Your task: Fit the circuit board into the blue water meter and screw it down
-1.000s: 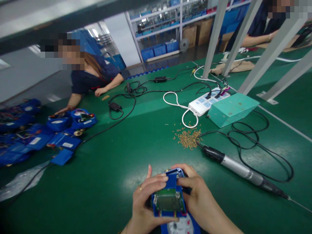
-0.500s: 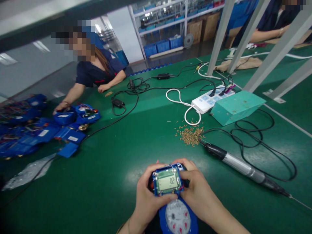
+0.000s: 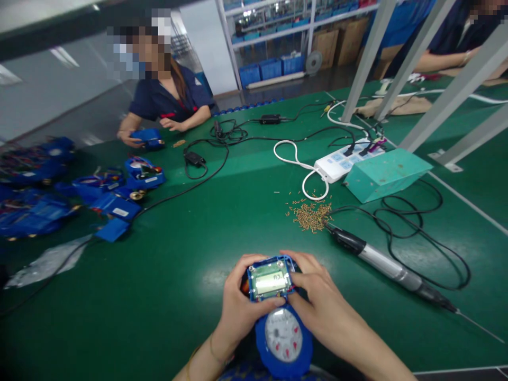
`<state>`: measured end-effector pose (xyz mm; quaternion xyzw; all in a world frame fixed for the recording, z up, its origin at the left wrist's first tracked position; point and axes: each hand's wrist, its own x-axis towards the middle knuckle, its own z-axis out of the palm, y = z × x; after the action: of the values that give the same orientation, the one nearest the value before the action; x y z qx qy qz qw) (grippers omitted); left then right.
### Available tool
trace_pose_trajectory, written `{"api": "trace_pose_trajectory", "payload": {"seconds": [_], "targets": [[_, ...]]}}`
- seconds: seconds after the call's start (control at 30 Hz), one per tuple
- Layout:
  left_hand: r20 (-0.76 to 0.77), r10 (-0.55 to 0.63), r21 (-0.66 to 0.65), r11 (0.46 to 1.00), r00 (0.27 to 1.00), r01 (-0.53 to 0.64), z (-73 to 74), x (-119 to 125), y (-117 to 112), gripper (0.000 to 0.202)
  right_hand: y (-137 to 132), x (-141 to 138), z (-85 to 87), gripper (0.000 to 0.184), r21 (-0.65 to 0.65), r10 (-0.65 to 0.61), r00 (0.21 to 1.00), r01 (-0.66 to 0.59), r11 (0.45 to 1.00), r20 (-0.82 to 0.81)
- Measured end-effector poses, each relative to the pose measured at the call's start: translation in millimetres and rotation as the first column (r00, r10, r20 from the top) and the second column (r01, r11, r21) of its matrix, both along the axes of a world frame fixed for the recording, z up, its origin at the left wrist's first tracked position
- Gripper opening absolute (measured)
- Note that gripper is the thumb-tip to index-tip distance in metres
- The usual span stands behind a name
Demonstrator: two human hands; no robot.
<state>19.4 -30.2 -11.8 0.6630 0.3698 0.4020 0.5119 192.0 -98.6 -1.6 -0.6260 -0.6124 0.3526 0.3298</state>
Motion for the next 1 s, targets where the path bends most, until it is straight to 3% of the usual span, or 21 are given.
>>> {"api": "trace_pose_trajectory", "payload": {"seconds": [0.1, 0.2, 0.33, 0.43, 0.53, 0.7, 0.77, 0.9, 1.0], "targets": [[-0.002, -0.009, -0.002, 1.000, 1.000, 0.009, -0.5, 0.3, -0.1, 0.058, -6.2, 6.2, 4.2, 0.038, -0.001, 0.048, 0.998, -0.048, 0.999, 0.048], [-0.008, -0.009, 0.006, 1.000, 1.000, 0.009, 0.3, 0.4, -0.1, 0.058, -10.8, 3.4, 3.5, 0.043, 0.063, 0.011, 0.994, -0.018, 0.998, 0.107], [-0.017, -0.006, 0.009, 1.000, 1.000, 0.006, 1.9, 0.8, -0.7, 0.058, -18.9, -8.8, -1.4, 0.034, 0.243, -0.173, 0.971, 0.129, 0.961, 0.168], [-0.025, -0.006, 0.009, 1.000, 1.000, 0.006, 2.4, 1.6, -0.7, 0.058, -24.0, -14.4, -3.7, 0.024, 0.356, -0.324, 0.941, 0.271, 0.894, 0.098], [-0.036, -0.011, 0.010, 1.000, 0.999, 0.011, 1.6, 2.1, -0.4, 0.059, -23.6, -14.8, -4.8, 0.018, 0.387, -0.370, 0.929, 0.341, 0.856, 0.001], [-0.036, -0.016, 0.005, 1.000, 0.999, 0.016, -0.8, 1.2, 0.2, 0.060, -16.3, -10.9, -4.6, 0.008, 0.307, -0.424, 0.903, 0.423, 0.852, -0.069], [-0.040, -0.014, 0.012, 1.000, 0.999, 0.014, -0.6, 0.9, 0.9, 0.059, -13.4, -4.9, -1.7, 0.005, 0.228, -0.415, 0.906, 0.423, 0.877, -0.086], [-0.055, -0.011, 0.030, 0.999, 0.998, 0.013, 2.4, 1.1, 2.7, 0.057, -9.6, 17.7, 9.7, 0.019, -0.044, -0.225, 0.947, 0.221, 0.974, -0.231], [-0.081, -0.003, 0.035, 0.999, 0.997, 0.006, 4.5, 1.3, 4.0, 0.056, -9.6, 30.7, 19.1, 0.018, -0.039, -0.150, 0.960, 0.145, 0.989, -0.238]]}}
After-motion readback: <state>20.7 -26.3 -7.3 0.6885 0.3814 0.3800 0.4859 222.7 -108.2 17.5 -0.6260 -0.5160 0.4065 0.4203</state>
